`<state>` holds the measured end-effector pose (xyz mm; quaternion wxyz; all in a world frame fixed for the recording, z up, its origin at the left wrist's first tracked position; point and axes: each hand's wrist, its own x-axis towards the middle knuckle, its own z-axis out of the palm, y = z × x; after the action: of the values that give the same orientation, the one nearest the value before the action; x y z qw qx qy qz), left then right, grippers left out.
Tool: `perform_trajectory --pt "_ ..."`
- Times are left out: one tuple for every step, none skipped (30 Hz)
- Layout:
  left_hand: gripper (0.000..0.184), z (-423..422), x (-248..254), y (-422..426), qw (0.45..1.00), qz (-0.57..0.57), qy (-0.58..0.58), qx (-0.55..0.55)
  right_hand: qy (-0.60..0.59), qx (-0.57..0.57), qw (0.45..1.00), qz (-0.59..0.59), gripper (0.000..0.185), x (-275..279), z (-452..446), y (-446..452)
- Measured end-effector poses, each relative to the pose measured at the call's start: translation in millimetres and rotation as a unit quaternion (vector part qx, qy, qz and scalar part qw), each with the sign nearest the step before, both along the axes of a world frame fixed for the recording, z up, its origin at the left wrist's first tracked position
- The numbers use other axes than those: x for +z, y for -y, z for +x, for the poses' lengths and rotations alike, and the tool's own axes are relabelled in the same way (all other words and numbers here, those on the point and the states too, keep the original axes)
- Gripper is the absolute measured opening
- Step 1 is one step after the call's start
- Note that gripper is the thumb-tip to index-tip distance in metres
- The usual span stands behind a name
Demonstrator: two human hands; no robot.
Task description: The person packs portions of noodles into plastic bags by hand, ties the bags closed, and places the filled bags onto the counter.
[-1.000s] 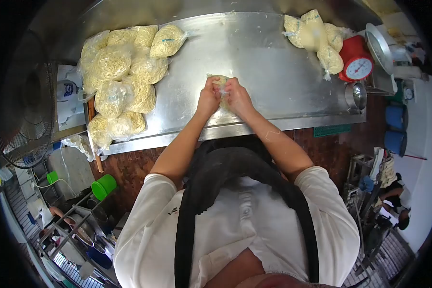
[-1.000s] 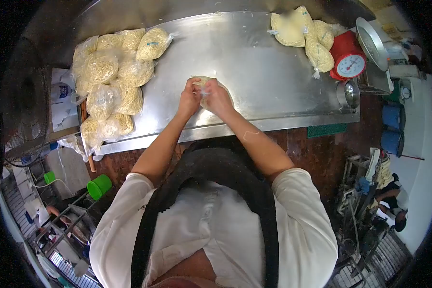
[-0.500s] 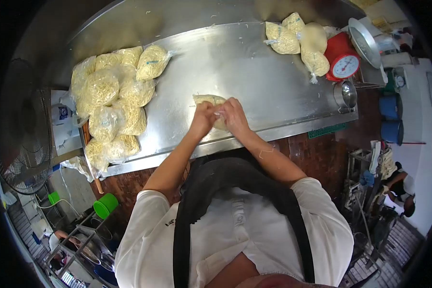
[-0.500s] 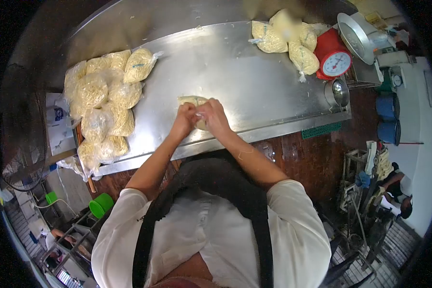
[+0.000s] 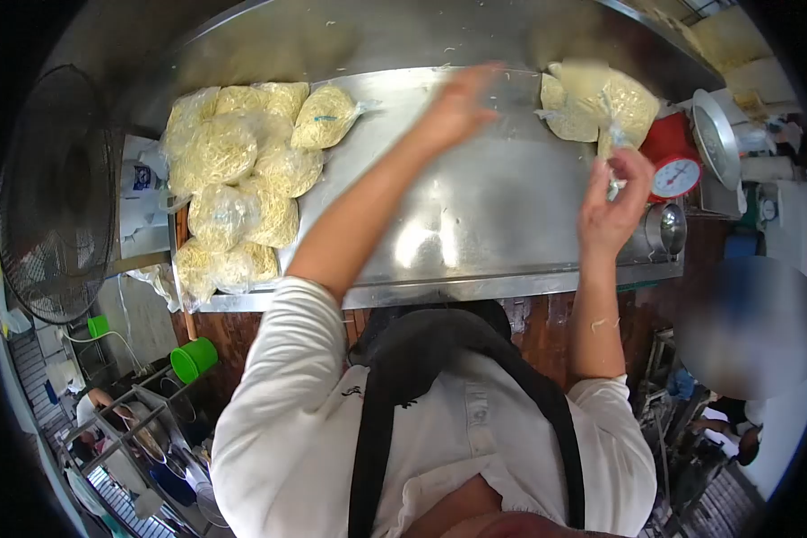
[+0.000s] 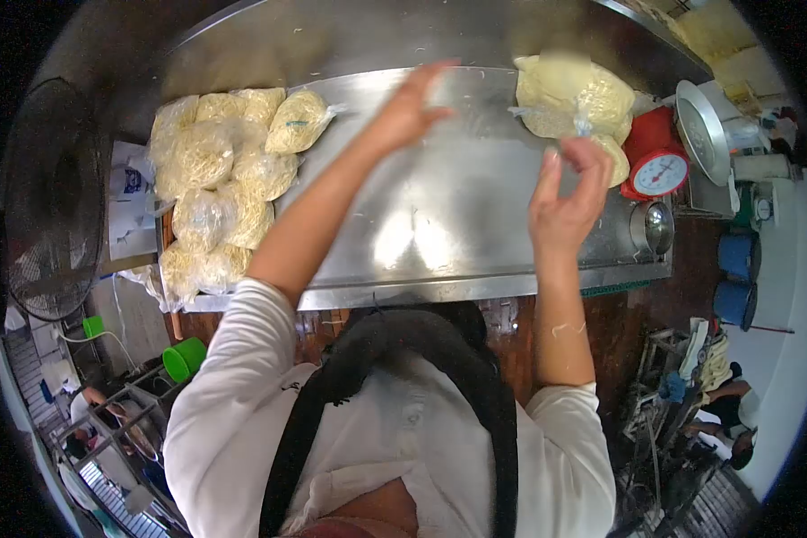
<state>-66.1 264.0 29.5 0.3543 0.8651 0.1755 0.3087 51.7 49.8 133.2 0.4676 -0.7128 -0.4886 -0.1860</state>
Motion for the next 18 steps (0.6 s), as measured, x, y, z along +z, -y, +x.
perform_trajectory --pt "0.082 -24 -48 -38 0.989 0.031 -0.083 0.119 0.002 0.018 0.999 -0.029 0.016 -21 5 9" --pt "0.088 -55 -98 -75 0.926 0.177 -0.269 0.196 0.003 0.035 0.998 -0.060 0.018 -42 6 18" --pt "0.087 -82 -107 -88 0.861 0.132 -0.411 0.270 -0.042 0.056 0.993 -0.098 0.020 -62 1 26" --pt "0.068 -103 -111 -92 0.824 0.164 -0.421 0.341 -0.088 0.080 0.983 -0.137 0.022 -81 -5 34" --pt "0.057 -118 -130 -107 0.848 0.147 -0.409 0.305 -0.124 0.096 0.974 -0.163 0.022 -106 -10 43" --pt "0.045 -127 -161 -129 0.869 0.132 -0.394 0.268 -0.159 0.111 0.963 -0.187 0.022 -123 -13 48" --pt "0.035 -130 -178 -148 0.888 0.116 -0.379 0.234 -0.194 0.125 0.951 -0.208 0.021 -126 -16 48" --pt "0.029 -129 -177 -153 0.902 0.126 -0.324 0.256 -0.231 0.142 0.934 -0.231 0.020 -128 -23 49" --pt "0.023 -127 -171 -155 0.911 0.135 -0.270 0.280 -0.268 0.162 0.915 -0.256 0.019 -129 -31 48" --pt "0.024 -125 -158 -162 0.930 0.131 -0.176 0.294 -0.262 0.171 0.913 -0.261 0.018 -130 -34 44" --pt "0.028 -115 -116 -160 0.936 0.076 -0.226 0.259 -0.256 0.179 0.912 -0.265 0.017 -132 -35 40" --pt "0.034 -105 -97 -155 0.963 0.019 -0.103 0.249 -0.252 0.185 0.910 -0.273 0.017 -134 -38 39" --pt "0.038 -86 -48 -131 0.964 -0.076 -0.113 0.229 -0.258 0.195 0.905 -0.278 0.016 -136 -41 33" --pt "0.028 -66 -26 -115 0.983 0.008 -0.017 0.185 -0.262 0.204 0.900 -0.283 0.016 -137 -43 24" --pt "0.037 -54 31 -87 0.981 -0.125 -0.047 0.139 -0.267 0.211 0.894 -0.290 0.016 -138 -48 18" --pt "0.050 -45 34 -88 0.982 -0.157 0.065 0.081 -0.261 0.230 0.889 -0.298 0.015 -136 -54 12" --pt "0.064 -42 36 -93 0.966 -0.184 0.178 0.021 -0.253 0.247 0.884 -0.305 0.015 -132 -58 7" --pt "0.066 -64 70 -82 0.991 -0.087 0.027 0.098 -0.246 0.263 0.880 -0.310 0.014 -130 -62 4"
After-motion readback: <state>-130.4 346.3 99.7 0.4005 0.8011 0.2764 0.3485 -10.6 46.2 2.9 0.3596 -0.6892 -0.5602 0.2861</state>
